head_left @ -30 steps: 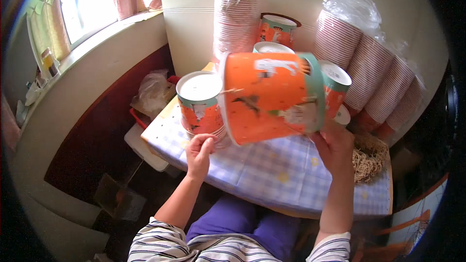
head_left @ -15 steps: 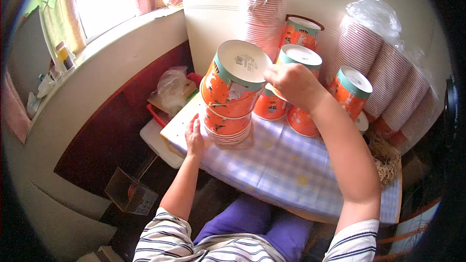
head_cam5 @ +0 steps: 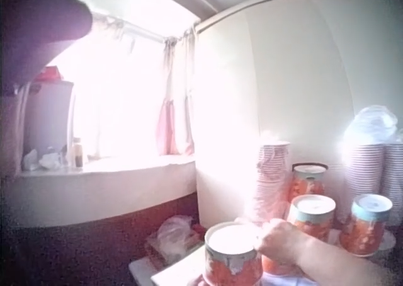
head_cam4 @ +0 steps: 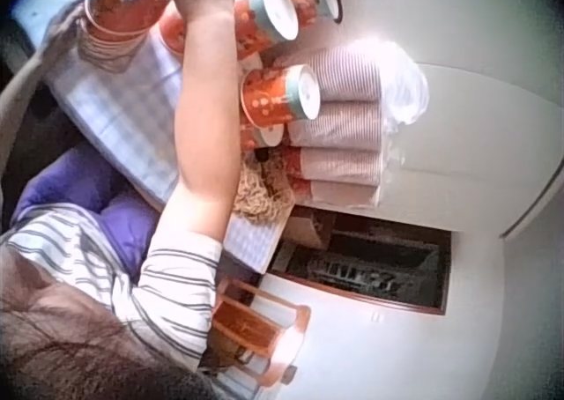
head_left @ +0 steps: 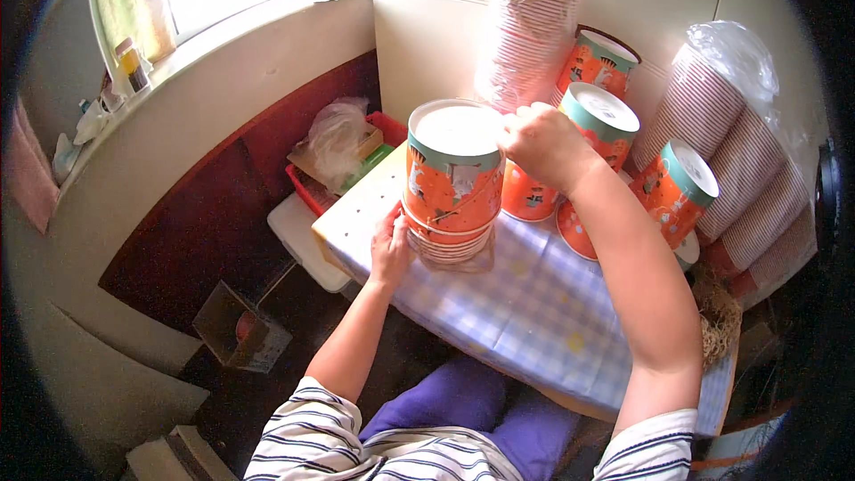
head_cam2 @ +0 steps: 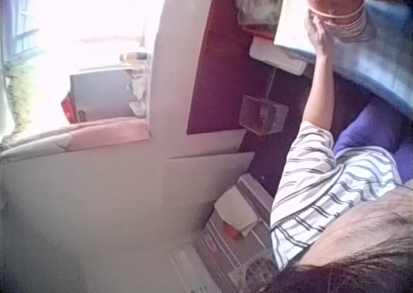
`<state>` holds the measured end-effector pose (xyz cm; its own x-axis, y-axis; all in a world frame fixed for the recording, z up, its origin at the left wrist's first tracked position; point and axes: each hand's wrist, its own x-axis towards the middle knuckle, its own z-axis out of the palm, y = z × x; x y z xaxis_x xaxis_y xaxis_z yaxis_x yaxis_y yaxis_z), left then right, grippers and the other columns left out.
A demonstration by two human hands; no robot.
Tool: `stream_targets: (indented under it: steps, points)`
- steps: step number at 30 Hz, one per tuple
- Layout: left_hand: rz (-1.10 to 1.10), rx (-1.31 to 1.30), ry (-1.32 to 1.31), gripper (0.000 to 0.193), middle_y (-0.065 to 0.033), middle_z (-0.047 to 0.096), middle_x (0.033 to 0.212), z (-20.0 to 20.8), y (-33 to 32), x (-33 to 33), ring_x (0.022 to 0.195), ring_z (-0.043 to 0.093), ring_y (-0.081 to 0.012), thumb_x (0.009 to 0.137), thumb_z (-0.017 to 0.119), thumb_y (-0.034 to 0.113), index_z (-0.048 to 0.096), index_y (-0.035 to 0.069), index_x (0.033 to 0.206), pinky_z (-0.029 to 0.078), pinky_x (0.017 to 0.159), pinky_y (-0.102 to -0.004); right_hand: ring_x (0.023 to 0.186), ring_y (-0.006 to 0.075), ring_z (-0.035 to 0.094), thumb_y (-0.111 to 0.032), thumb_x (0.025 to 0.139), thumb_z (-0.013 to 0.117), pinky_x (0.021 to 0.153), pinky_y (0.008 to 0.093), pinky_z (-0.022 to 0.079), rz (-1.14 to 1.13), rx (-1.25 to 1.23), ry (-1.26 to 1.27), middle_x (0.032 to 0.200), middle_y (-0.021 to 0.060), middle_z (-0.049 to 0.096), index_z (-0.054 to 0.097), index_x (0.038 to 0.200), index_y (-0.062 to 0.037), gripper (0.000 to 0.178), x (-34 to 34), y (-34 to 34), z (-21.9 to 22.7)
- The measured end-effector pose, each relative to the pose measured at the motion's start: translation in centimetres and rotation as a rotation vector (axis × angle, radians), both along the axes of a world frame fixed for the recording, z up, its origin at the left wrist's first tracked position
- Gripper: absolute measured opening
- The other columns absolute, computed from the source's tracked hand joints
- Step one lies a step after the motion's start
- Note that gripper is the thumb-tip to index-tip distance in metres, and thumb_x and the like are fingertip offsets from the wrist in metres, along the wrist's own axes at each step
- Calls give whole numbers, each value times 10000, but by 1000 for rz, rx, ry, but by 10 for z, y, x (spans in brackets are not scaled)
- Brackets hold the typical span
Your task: Tying string to paper bowls and stacking them at a packaging station.
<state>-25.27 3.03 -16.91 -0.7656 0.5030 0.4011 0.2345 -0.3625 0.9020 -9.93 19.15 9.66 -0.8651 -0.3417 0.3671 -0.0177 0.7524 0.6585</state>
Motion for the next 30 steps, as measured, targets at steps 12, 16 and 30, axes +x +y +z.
stream_targets:
  steps: [12, 16, 30]
  points:
    - [110, -67, 2, 353, -155, 617, 1079, 23, -4, 16, 1002, 575, -215, 903, 462, 154, 523, -25, 1201, 422, 887, -308, 658, 251, 635, -54, 676, 554, 604, 356, 521, -172, -135, -130, 669, 103, 616, 612, 660, -70, 62, 0, -5, -7]
    - [125, -68, 46, 350, -166, 612, 1085, 24, -3, 16, 1014, 570, -222, 900, 464, 155, 529, -24, 1193, 421, 892, -316, 656, 267, 637, -52, 684, 549, 592, 367, 520, -179, -191, -125, 661, 118, 613, 610, 658, -64, 67, 1, -10, -6]
    - [109, -94, 28, 339, -166, 618, 1076, 21, -2, 13, 1014, 576, -225, 894, 465, 157, 546, -14, 1175, 427, 886, -315, 659, 263, 634, -58, 681, 562, 592, 364, 524, -207, -197, -130, 670, 118, 603, 621, 658, -76, 66, 0, -11, -15]
